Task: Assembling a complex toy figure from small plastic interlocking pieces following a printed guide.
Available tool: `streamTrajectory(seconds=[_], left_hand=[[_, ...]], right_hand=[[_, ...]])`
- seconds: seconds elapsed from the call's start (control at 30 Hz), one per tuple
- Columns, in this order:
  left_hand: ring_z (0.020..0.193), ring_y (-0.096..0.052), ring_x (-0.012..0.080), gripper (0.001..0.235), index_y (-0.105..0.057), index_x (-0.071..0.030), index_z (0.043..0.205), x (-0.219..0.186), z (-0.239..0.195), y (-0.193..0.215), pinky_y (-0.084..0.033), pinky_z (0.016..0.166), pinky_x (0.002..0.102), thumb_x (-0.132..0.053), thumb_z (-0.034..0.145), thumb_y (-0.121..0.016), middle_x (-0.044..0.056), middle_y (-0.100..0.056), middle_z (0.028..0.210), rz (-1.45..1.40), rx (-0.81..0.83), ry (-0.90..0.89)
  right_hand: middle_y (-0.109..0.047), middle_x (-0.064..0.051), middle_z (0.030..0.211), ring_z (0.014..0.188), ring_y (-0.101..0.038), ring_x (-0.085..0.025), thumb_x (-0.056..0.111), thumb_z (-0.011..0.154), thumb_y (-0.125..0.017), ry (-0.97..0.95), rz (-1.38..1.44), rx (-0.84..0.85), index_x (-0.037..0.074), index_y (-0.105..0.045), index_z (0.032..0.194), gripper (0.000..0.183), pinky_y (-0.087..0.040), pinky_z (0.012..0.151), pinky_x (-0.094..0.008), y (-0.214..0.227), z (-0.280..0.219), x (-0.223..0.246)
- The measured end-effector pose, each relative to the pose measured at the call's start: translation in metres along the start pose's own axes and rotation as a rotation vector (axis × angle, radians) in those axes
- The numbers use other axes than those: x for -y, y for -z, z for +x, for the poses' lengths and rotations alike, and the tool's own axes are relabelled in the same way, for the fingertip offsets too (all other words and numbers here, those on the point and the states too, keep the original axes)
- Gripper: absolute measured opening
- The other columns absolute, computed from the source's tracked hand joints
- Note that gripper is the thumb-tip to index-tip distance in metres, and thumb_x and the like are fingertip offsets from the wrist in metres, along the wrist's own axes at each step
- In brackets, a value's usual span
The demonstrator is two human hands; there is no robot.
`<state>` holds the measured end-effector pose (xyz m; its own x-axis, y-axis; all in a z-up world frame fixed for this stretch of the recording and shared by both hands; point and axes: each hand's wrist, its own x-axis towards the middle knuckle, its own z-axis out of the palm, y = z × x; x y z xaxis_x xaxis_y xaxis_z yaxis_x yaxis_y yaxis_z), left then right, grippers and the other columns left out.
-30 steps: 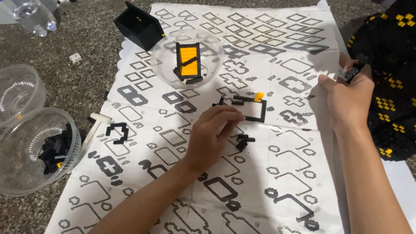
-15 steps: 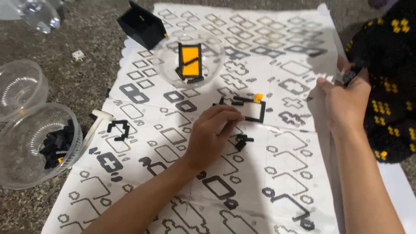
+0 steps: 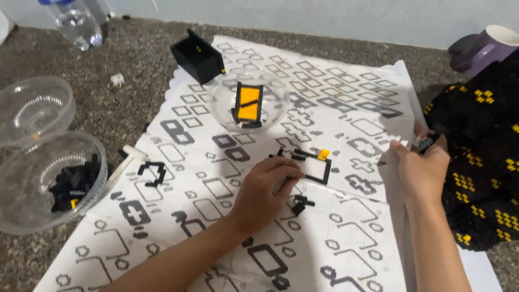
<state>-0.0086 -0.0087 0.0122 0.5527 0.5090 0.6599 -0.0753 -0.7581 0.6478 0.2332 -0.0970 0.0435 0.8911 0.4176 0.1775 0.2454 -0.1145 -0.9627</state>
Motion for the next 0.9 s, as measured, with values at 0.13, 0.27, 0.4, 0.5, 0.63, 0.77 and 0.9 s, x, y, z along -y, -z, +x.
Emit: streamTrajectory(seconds=[0.13, 0.27, 0.4, 0.5, 0.63, 0.77, 0.9], left_hand=[[0.089, -0.064, 0.0218, 0.011, -0.069, -0.004, 0.093, 0.002, 0.001, 0.001, -0.052, 0.082, 0.034, -0.004, 0.085, -0.063, 0.008, -0.067, 0.095, 0.035, 0.032, 0.037], [0.089, -0.063, 0.0205, 0.011, -0.07, -0.006, 0.093, 0.006, -0.001, -0.003, -0.051, 0.079, 0.034, -0.006, 0.084, -0.063, 0.006, -0.067, 0.095, 0.084, 0.091, 0.048], [0.093, -0.062, 0.0218, 0.014, -0.07, -0.008, 0.093, 0.008, -0.005, -0.002, -0.048, 0.084, 0.039, -0.006, 0.08, -0.068, 0.005, -0.067, 0.098, 0.092, 0.115, 0.074], [0.093, -0.062, 0.0231, 0.017, -0.069, -0.008, 0.096, 0.007, -0.006, -0.004, -0.046, 0.086, 0.039, -0.009, 0.079, -0.07, 0.006, -0.067, 0.097, 0.099, 0.12, 0.036], [0.095, -0.061, 0.0265, 0.023, -0.071, -0.005, 0.097, 0.012, -0.005, -0.005, -0.045, 0.086, 0.041, 0.003, 0.08, -0.057, 0.01, -0.069, 0.097, 0.109, 0.192, 0.03], [0.092, -0.059, 0.0275, 0.028, -0.07, -0.003, 0.098, 0.015, -0.009, -0.009, -0.045, 0.085, 0.04, 0.011, 0.075, -0.06, 0.01, -0.067, 0.093, 0.147, 0.208, -0.075], [0.089, -0.06, 0.0298, 0.032, -0.069, 0.003, 0.096, 0.009, -0.006, -0.007, -0.048, 0.082, 0.04, 0.017, 0.072, -0.054, 0.014, -0.067, 0.089, 0.163, 0.189, -0.153]], right_hand=[[-0.06, -0.006, 0.12, 0.105, -0.058, -0.014, 0.003, 0.079, -0.065, 0.09, -0.091, -0.027, 0.008, -0.05, 0.116, 0.04, -0.043, 0.091, -0.024, -0.002, 0.008, -0.007], [-0.061, -0.007, 0.116, 0.103, -0.059, -0.016, 0.005, 0.08, -0.064, -0.024, -0.085, -0.033, 0.008, -0.054, 0.118, 0.039, -0.045, 0.088, -0.025, -0.002, -0.002, 0.011], [-0.062, -0.004, 0.111, 0.099, -0.059, -0.014, 0.005, 0.081, -0.064, -0.037, -0.093, -0.025, 0.011, -0.058, 0.113, 0.033, -0.044, 0.087, -0.024, -0.003, -0.008, 0.019], [-0.061, -0.005, 0.113, 0.102, -0.058, -0.017, 0.01, 0.082, -0.063, -0.055, -0.177, -0.026, 0.009, -0.057, 0.118, 0.036, -0.042, 0.088, -0.028, -0.002, -0.01, 0.024], [-0.056, -0.007, 0.122, 0.111, -0.052, -0.021, 0.01, 0.084, -0.061, -0.074, -0.194, -0.023, 0.008, -0.049, 0.121, 0.038, -0.038, 0.093, -0.031, -0.003, -0.007, 0.026], [-0.056, -0.005, 0.115, 0.109, -0.052, -0.017, 0.005, 0.083, -0.062, -0.05, -0.154, -0.044, 0.01, -0.046, 0.108, 0.03, -0.036, 0.096, -0.027, -0.001, 0.005, 0.005], [-0.055, -0.003, 0.103, 0.096, -0.051, -0.015, 0.006, 0.08, -0.067, 0.039, -0.169, -0.066, 0.009, -0.049, 0.105, 0.031, -0.038, 0.089, -0.027, -0.001, 0.012, -0.004]])
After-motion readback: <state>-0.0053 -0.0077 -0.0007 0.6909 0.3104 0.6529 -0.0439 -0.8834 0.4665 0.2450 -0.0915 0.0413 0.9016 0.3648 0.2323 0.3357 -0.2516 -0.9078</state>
